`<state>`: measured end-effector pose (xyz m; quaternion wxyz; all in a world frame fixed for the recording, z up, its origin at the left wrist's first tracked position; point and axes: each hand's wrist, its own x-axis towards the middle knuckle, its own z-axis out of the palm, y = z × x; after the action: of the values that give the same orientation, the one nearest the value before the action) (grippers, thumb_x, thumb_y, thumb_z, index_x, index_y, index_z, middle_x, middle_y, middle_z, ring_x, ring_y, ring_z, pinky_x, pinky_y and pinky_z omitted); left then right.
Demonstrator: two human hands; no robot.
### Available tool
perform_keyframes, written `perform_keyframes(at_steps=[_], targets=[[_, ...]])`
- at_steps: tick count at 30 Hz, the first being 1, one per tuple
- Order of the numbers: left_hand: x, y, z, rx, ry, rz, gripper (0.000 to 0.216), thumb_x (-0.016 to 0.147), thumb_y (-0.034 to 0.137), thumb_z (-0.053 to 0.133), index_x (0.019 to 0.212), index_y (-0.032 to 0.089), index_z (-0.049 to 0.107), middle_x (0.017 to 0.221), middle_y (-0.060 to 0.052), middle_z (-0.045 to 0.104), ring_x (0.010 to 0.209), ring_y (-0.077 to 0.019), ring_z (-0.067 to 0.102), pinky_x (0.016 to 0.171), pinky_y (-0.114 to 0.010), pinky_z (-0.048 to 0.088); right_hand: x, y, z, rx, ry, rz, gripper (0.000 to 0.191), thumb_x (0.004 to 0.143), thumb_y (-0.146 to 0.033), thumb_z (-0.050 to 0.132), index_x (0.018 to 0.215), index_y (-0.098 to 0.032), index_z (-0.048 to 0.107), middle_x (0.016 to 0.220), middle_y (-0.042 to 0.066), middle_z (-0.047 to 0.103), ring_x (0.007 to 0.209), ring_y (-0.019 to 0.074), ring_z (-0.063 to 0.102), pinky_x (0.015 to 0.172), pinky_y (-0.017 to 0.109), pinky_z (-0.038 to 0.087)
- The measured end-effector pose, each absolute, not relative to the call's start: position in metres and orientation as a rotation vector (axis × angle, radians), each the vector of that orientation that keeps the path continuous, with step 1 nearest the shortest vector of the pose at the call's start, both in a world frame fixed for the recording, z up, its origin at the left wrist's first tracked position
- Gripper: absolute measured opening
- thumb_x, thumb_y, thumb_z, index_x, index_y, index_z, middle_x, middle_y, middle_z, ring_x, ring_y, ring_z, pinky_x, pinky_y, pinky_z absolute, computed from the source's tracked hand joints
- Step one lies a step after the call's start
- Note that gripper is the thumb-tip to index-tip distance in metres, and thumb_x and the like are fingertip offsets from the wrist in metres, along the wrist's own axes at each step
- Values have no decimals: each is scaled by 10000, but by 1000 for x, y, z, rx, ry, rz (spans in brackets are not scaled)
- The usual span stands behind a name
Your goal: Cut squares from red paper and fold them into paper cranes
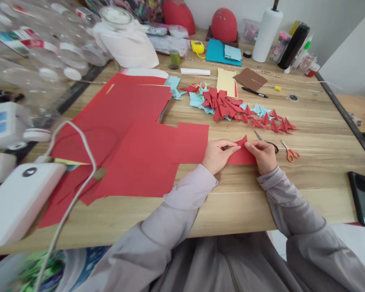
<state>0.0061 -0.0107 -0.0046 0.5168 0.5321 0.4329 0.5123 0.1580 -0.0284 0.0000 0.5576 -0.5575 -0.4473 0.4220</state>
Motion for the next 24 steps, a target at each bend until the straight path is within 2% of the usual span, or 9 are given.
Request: perform_keyframes(at_steps=[9, 16, 21, 24], targets=[[6, -10, -2, 1120, 1022, 1142, 215, 642, 362, 767, 744, 173, 755, 762, -53, 740, 707, -171, 651, 688, -302, 518, 156, -31, 2, -1307, -999, 1000, 294, 565, -427, 828, 603, -183, 667, 587, -19, 655, 524, 101, 541, 520, 259, 461], [7, -10, -3, 1077, 1072, 1173, 169, 619, 298, 773, 689, 151, 728, 676, -41, 705, 628, -139, 611, 625, -271, 483, 154, -30, 3, -1310, -1013, 1048, 350, 532, -461, 831, 574, -182, 625, 570, -21, 626, 510, 91, 510, 498, 250, 433], [8, -10, -1, 979, 1062, 1177, 204, 574, 247, 792, 634, 150, 623, 486, 47, 549, 467, -69, 471, 504, -213, 381, 154, -30, 2, -1352, -1014, 1028, 369, 529, -469, 829, 565, -172, 613, 525, -31, 586, 472, 72, 455, 445, 231, 379], [9, -10, 0, 947, 1051, 1174, 227, 580, 241, 785, 635, 155, 582, 453, 72, 490, 436, -52, 419, 474, -196, 339, 155, -29, 2, -1371, -1024, 1010, 393, 520, -495, 825, 564, -173, 604, 521, -36, 575, 470, 68, 444, 434, 227, 368]])
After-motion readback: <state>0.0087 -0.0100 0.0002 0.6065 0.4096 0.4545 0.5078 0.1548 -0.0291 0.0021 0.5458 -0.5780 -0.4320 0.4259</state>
